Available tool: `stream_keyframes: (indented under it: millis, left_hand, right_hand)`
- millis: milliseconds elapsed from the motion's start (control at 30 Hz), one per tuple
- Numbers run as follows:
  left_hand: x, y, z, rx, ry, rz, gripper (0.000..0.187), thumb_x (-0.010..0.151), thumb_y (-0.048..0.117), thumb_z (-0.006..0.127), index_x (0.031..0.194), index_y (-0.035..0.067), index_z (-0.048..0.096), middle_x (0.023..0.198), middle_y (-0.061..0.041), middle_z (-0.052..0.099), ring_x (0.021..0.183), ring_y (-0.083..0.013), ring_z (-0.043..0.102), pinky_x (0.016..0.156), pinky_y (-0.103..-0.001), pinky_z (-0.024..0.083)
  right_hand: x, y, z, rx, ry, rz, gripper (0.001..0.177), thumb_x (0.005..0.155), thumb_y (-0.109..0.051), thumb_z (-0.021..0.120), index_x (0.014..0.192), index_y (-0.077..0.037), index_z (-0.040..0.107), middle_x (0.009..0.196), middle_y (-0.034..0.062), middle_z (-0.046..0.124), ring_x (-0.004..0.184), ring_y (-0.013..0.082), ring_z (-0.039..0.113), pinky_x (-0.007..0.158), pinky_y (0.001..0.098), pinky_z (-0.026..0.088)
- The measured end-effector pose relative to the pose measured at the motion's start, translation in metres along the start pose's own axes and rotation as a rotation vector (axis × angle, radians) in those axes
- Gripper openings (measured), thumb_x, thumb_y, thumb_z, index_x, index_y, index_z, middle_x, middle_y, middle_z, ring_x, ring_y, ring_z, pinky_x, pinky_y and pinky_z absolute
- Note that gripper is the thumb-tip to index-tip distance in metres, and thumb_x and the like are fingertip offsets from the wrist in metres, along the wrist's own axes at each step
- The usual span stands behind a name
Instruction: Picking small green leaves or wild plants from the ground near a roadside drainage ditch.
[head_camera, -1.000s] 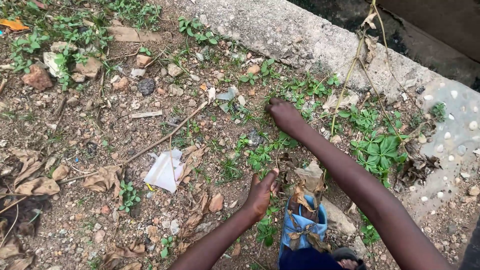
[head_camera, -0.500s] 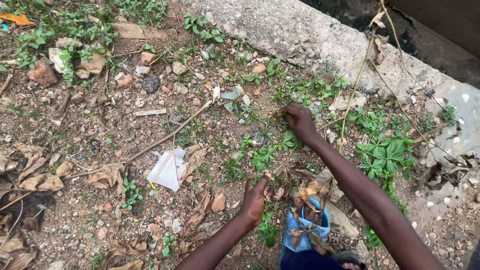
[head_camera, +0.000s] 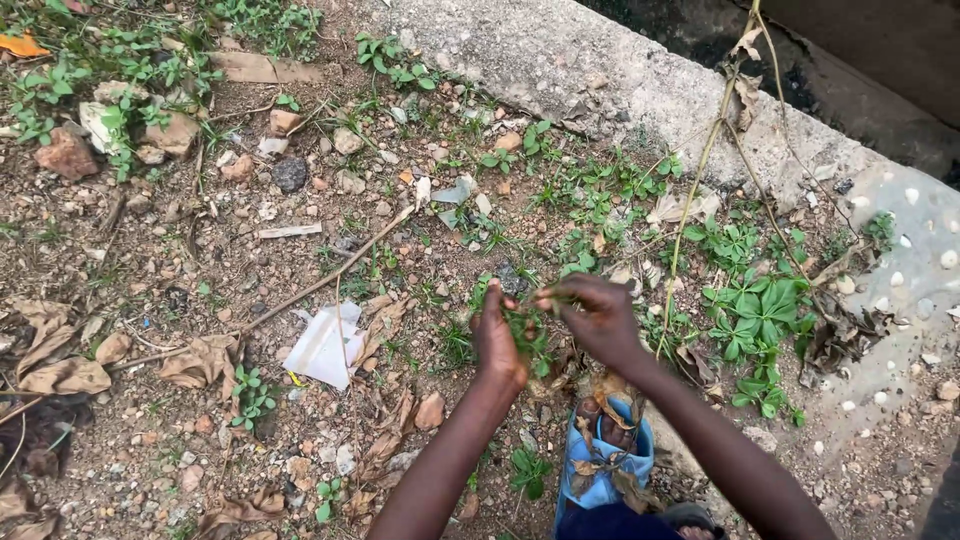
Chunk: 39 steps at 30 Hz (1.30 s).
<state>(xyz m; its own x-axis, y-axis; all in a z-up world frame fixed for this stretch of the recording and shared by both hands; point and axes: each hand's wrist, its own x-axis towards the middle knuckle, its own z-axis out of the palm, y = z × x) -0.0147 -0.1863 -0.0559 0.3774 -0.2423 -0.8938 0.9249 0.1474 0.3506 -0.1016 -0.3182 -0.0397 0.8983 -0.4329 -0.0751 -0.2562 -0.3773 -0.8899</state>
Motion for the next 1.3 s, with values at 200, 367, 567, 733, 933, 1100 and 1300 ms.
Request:
stream_keyframes:
  millis: [200, 367, 567, 733, 933, 1100, 1300]
  left_hand:
    - [-0.014, -0.013, 0.006, -0.051, -0.025, -0.125, 0.046, 0.092, 0.063, 0.064, 0.091, 0.017, 0.058, 0.084, 0.002, 0.060, 0.073, -0.0113, 0.056, 0.069, -0.042, 0.049]
    - [0.040, -0.036, -0.030, -0.089, -0.001, 0.028, 0.050, 0.085, 0.060, 0.069, 0.096, 0.011, 0.064, 0.087, -0.005, 0.067, 0.072, -0.0137, 0.062, 0.066, -0.038, 0.055]
    - [0.049, -0.019, -0.044, 0.078, 0.196, 0.079, 0.058, 0.085, 0.064, 0.068, 0.089, 0.007, 0.059, 0.072, -0.005, 0.055, 0.051, -0.0147, 0.050, 0.040, -0.032, 0.044]
    - [0.029, -0.010, -0.043, 0.047, 0.197, 0.041, 0.048, 0.086, 0.062, 0.067, 0.086, 0.017, 0.050, 0.068, -0.001, 0.051, 0.045, -0.0116, 0.045, 0.036, -0.030, 0.038]
    - [0.007, 0.001, -0.036, -0.131, -0.047, 0.020, 0.051, 0.093, 0.056, 0.063, 0.067, 0.018, 0.041, 0.054, 0.003, 0.040, 0.036, -0.0102, 0.034, 0.031, -0.027, 0.027]
    - [0.001, 0.006, -0.038, -0.145, -0.120, 0.013, 0.050, 0.098, 0.051, 0.060, 0.066, 0.018, 0.041, 0.055, 0.003, 0.041, 0.039, -0.0090, 0.037, 0.034, -0.027, 0.031]
    - [0.005, 0.006, -0.042, -0.193, -0.126, -0.012, 0.049, 0.097, 0.052, 0.059, 0.066, 0.019, 0.040, 0.057, 0.003, 0.040, 0.039, -0.0088, 0.035, 0.032, -0.026, 0.027]
  right_hand:
    - [-0.029, -0.022, 0.038, -0.632, -0.144, 0.020, 0.010, 0.085, -0.002, 0.068, 0.092, -0.001, 0.074, 0.094, 0.0140, 0.074, 0.094, 0.0272, 0.072, 0.083, 0.0422, 0.061]
    - [-0.021, -0.046, 0.035, -0.567, -0.354, -0.265, 0.041, 0.079, -0.008, 0.066, 0.117, 0.005, 0.069, 0.123, 0.0250, 0.069, 0.113, 0.0395, 0.065, 0.098, 0.0483, 0.054]
    - [0.052, -0.016, -0.003, 0.045, -0.759, 0.419, 0.035, 0.096, -0.023, 0.062, 0.130, -0.015, 0.069, 0.129, 0.0063, 0.073, 0.107, 0.0199, 0.075, 0.097, 0.0345, 0.063]
    - [0.101, 0.038, 0.026, -0.195, -0.416, 0.358, 0.040, 0.089, -0.024, 0.075, 0.127, -0.014, 0.070, 0.114, 0.0113, 0.078, 0.098, 0.0199, 0.077, 0.093, 0.0357, 0.063]
    - [0.109, 0.060, 0.065, -0.463, -0.169, -0.061, 0.032, 0.082, -0.017, 0.082, 0.109, -0.003, 0.074, 0.096, 0.0189, 0.073, 0.077, 0.0286, 0.071, 0.072, 0.0434, 0.059]
    - [0.105, 0.075, 0.069, -0.487, -0.156, -0.059, 0.012, 0.094, -0.011, 0.073, 0.101, -0.003, 0.077, 0.093, 0.0163, 0.072, 0.073, 0.0280, 0.070, 0.066, 0.0420, 0.060]
    - [0.097, 0.068, 0.073, -0.564, -0.128, -0.064, 0.012, 0.095, -0.011, 0.070, 0.097, 0.001, 0.074, 0.088, 0.0174, 0.069, 0.070, 0.0321, 0.069, 0.063, 0.0466, 0.057]
